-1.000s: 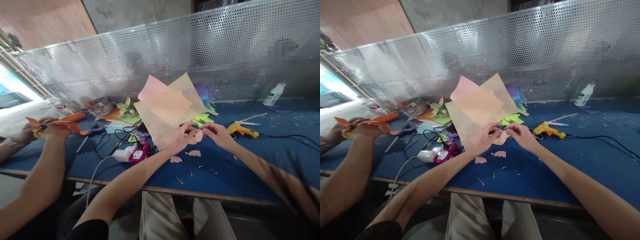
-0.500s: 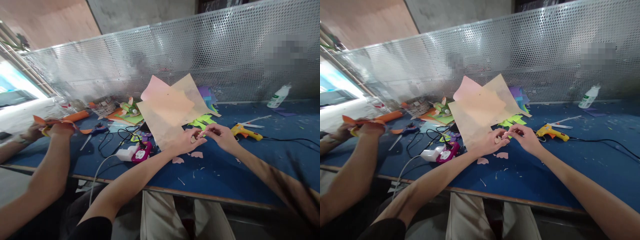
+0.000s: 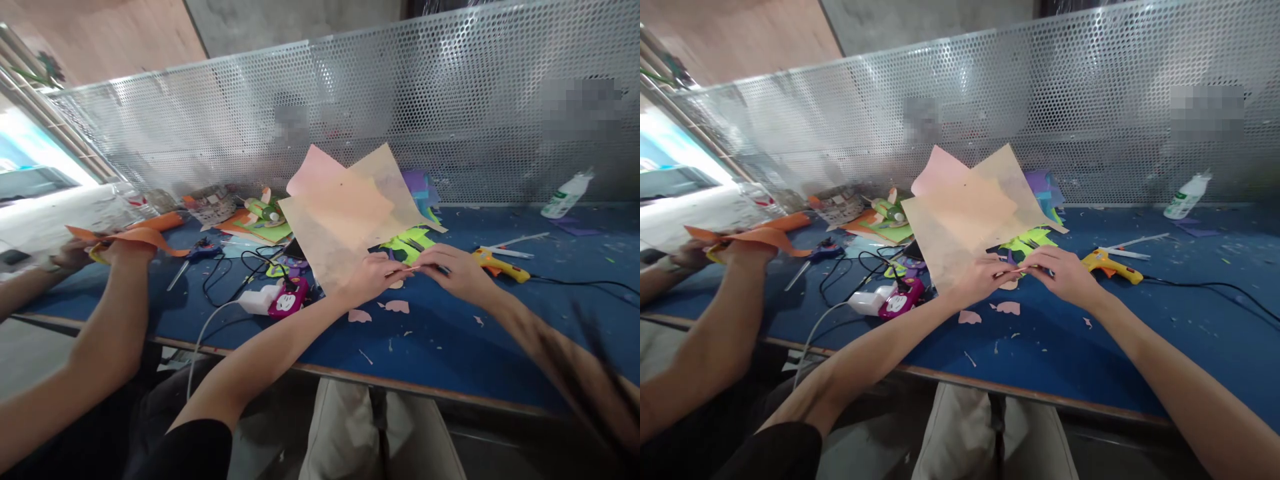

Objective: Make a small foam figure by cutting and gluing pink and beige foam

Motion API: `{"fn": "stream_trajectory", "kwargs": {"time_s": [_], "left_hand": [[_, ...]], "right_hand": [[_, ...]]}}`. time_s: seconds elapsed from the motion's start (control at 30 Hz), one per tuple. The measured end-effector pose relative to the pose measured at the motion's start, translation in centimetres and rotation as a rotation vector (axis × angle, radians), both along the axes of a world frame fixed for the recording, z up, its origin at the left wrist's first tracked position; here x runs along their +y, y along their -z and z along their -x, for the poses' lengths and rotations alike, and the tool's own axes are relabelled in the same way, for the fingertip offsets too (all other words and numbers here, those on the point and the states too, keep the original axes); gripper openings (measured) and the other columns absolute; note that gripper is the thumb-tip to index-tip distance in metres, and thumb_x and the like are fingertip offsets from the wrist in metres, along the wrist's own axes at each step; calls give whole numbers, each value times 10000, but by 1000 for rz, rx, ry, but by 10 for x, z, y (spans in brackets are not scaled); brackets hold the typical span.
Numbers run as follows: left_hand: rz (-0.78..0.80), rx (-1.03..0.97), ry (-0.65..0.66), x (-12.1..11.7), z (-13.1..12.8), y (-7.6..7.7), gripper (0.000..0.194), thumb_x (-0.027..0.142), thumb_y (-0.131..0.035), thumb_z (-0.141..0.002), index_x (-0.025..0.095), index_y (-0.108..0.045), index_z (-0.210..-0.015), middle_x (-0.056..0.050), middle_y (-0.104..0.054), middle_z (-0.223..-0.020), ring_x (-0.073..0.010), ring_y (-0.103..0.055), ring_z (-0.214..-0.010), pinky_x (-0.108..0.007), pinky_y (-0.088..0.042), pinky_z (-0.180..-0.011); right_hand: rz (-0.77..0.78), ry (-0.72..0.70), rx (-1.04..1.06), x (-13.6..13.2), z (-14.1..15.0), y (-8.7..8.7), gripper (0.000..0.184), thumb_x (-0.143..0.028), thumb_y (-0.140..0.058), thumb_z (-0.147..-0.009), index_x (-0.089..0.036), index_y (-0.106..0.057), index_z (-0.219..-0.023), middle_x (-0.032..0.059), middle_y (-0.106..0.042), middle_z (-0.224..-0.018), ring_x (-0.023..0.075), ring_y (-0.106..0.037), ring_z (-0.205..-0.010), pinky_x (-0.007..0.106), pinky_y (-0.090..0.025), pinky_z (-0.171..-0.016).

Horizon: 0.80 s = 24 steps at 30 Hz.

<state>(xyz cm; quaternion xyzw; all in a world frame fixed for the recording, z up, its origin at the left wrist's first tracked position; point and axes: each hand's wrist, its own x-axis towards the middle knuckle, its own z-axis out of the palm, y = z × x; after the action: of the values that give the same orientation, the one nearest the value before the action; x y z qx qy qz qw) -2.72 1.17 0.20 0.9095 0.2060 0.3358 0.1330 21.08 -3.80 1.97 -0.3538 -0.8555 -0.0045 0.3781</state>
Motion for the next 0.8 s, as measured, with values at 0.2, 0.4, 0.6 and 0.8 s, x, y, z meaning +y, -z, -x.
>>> {"fn": "stream_trajectory", "kwargs": {"time_s": [0.2,0.4,0.6,0.8], "left_hand": [[240,-52,-34,-11,2,-13,469,460,-373,-1065,211,-769,-1088,-81,-785,-1018,-202,-708,-926,-363,-549,-881],[516,-90,83,-7,-3,-8,394,477,-470,-1030,212,-762,-1021,-83,-774,-968,-176,-692,-802,-310,-544,-702],[603,-158,38,-6,-5,-5,414,454,-422,-1051,198,-747,-1066,-105,-766,-1032,-181,-714,-913,-305,-568,-781],[666,-110,86,-12,-7,-6,507,561,-405,-1035,202,-763,-1047,-94,-778,-993,-161,-680,-804,-301,-556,-728]], "right_hand": [[-23,39,-10,-1,-5,-5,221,-283,-575,-983,-308,-793,-964,59,-773,-955,233,-712,-913,398,-583,-836],[-26,25,-133,1,-21,-3,250,-264,-560,-990,-338,-799,-1005,52,-764,-1012,223,-708,-924,397,-581,-817],[-96,225,-8,2,-62,-12,248,-278,-583,-967,-383,-808,-972,54,-751,-981,216,-706,-811,368,-530,-633],[-46,148,-83,6,-52,-6,234,-298,-574,-984,-328,-804,-951,57,-752,-963,202,-707,-813,343,-543,-671]]}}
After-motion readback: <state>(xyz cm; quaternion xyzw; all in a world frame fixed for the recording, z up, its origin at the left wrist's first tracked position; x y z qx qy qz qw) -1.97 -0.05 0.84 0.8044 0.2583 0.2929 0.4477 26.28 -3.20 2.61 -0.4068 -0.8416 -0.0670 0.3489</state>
